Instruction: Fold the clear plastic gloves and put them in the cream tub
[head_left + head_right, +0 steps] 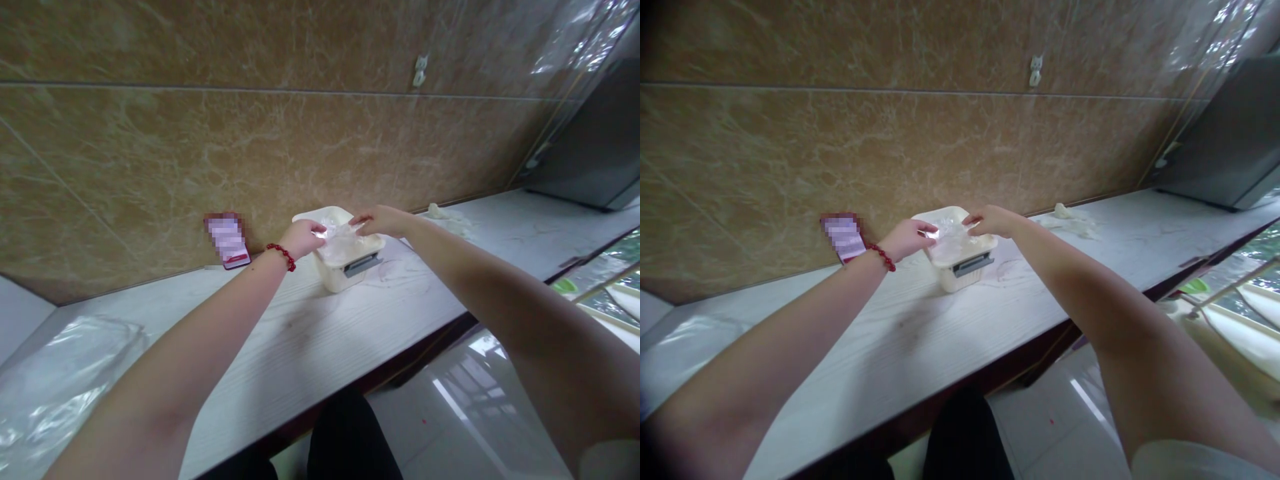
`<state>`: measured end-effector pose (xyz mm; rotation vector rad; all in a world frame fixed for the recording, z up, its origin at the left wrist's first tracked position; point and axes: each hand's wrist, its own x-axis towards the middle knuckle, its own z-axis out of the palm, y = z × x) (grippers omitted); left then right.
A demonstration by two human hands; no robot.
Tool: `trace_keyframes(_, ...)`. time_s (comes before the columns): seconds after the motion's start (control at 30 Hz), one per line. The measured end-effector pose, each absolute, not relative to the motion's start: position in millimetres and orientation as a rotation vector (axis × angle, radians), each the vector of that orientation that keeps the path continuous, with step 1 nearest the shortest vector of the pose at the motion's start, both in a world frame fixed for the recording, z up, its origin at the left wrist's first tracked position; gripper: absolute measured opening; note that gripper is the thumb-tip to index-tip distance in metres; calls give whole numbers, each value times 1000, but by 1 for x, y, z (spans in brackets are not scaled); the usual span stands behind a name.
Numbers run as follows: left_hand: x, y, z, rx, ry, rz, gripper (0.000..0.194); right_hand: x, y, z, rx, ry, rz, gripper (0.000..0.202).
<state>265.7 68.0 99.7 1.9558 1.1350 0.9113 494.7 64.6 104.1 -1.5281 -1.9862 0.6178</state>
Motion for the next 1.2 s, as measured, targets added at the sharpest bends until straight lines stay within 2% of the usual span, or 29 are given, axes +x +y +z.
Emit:
trace_keyframes(0.2,284,76,93,2129,1242,753,18,493,61,103,-1701,-2055,467,28)
trace_keyframes(0.3,291,72,100,2317,1360,441,13,484,57,108,-1871,-2218,338,33)
trace_keyframes(0.4,301,64,109,2551,1465,-88,27,473,52,115,-1990,-2412,202,39)
trace_keyframes(0.5,310,61,110,2650,1416,-358,39,464,48,118,-2060,-2573,75,42)
trace_keyframes(0.7,313,65,103,2707,1492,-403,66,451,43,122,-2086,-2740,-165,42)
trace_keyframes(0.9,310,57,118,2721,1452,-468,46,455,43,130,-2122,-2760,-242,40)
trace_keyframes(1.03,311,53,124,2742,1322,-421,40,461,42,131,-2077,-2769,-226,34)
trace_keyframes(1.2,318,55,118,2791,1233,-599,37,459,43,126,-2133,-2780,-207,28)
